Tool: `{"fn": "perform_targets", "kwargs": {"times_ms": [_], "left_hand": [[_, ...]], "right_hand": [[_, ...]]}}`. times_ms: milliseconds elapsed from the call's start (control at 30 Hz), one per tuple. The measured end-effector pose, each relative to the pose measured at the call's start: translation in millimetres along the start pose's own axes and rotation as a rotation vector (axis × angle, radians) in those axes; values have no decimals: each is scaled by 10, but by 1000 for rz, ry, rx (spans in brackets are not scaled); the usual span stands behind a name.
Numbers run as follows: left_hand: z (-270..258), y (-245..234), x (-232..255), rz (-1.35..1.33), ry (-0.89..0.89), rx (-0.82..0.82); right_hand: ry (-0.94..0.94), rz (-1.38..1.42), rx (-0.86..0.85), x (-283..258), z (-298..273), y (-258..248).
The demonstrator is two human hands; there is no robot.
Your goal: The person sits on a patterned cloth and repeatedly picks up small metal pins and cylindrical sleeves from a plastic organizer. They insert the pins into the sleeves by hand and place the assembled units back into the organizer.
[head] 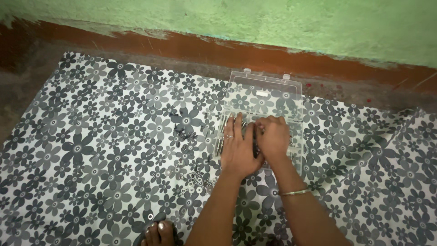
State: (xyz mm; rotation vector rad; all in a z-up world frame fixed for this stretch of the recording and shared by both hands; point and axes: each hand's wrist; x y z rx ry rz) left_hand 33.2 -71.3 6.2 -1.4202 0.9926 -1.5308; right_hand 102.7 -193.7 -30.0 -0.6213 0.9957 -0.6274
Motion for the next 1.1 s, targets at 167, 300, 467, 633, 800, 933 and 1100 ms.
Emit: {"fn": "perform_targets", "kwargs": {"times_ms": [167, 300, 467, 633, 800, 933, 1100], "left_hand": [[-4, -23, 13, 11, -1, -11], [-11, -25, 15, 7, 2, 2], [-23, -23, 18, 2, 6, 13], [-5, -10, 10, 9, 1, -8], [-36, -33, -10, -94, 14, 64], [-94, -57, -101, -294, 31, 249], [-94, -149, -446, -373, -32, 416]], "right_hand": [[11, -2, 4, -26, -5, -17], [-1, -8, 10, -34, 5, -19], [30, -9, -4, -75, -3, -54], [90, 112, -24, -15, 39, -82], [124, 171, -46, -37, 76, -114], [65, 285, -40, -244, 89, -151], [89, 465, -119, -581, 129, -121]]}}
Point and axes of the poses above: each hand's wrist, its own z-axis towards the middle knuckle, its own y-axis out of the palm, x = y × z, and after that the axes turned 10 degrees about z, right-handed
